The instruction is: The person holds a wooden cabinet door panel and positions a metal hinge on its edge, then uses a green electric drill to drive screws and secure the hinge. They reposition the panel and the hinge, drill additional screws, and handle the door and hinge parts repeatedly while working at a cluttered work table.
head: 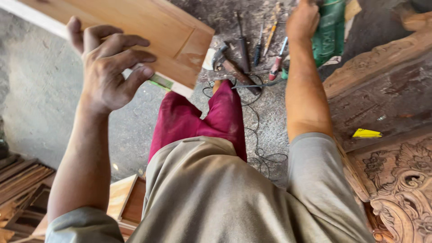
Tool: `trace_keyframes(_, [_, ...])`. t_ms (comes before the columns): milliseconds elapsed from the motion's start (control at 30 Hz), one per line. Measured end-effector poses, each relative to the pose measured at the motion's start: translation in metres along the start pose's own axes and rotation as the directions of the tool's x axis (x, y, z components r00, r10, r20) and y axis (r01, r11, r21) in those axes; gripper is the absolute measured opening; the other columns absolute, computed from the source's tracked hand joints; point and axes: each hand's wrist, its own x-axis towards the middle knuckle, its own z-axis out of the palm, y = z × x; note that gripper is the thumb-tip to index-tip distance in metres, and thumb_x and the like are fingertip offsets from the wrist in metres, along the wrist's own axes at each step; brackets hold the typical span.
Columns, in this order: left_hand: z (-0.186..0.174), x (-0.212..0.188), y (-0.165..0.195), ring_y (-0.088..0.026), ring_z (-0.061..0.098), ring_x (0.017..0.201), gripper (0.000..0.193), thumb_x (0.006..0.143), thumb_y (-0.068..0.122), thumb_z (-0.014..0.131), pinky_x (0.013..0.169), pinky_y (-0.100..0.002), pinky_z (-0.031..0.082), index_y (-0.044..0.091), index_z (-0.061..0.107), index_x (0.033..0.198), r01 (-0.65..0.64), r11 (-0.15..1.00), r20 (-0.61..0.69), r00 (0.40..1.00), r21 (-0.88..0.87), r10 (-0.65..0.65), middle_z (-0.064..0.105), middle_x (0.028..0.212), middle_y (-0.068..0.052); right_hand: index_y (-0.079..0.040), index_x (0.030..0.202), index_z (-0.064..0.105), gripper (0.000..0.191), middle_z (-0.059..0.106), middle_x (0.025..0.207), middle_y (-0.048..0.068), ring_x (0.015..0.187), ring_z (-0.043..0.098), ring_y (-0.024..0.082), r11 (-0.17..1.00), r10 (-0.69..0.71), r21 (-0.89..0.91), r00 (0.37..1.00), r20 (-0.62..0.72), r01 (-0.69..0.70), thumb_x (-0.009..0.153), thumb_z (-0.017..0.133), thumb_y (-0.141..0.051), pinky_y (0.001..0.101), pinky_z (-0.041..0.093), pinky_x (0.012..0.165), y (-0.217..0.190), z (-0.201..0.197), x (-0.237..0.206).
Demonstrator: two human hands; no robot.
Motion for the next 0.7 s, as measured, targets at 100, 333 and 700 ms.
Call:
trace_keyframes(100, [-0.002,-0.002,-0.009,-0.03,0.052,0.127,0.016,0.099,0.03,0.073,0.122,-0.053,0.016,0.016,0.079,0.105,-0.083,0.996,-0.038,0.996,-0.017,0.082,0.072,0.125,0.001,-0.007,0.104,0.07,0.027,0.071,0.087,0.022,0.08,0.068,0.045,0.996,-0.051,0.065,0.996,-0.073,0.056,0.079,0.075,0.003,0.054,0.054,0.071,-0.006,0.003,-0.003])
trace_keyframes(333, [-0.008,-0.007,-0.036,-0.032,0.05,0.129,0.035,0.082,0.021,0.084,0.116,-0.045,0.041,0.012,0.075,0.115,-0.267,0.941,-0.066,0.964,-0.206,0.259,0.067,0.133,-0.002,0.005,0.107,0.069,0.014,0.07,0.088,0.012,0.067,0.07,0.018,0.206,0.179,0.924,0.94,0.289,-0.323,0.098,0.062,0.014,0.0323,0.059,0.06,-0.079,-0.095,-0.043])
trace_keyframes(700, [0.009,-0.017,-0.062,-0.03,0.054,0.122,0.033,0.088,0.011,0.079,0.105,-0.049,0.044,0.013,0.071,0.12,-0.369,0.918,-0.203,0.919,-0.148,0.337,0.065,0.117,-0.003,0.004,0.115,0.061,0.011,0.07,0.092,0.009,0.074,0.067,0.011,0.611,-0.316,0.785,0.877,0.361,-0.103,0.106,0.067,0.006,0.0256,0.055,0.064,-0.322,-0.221,-0.106])
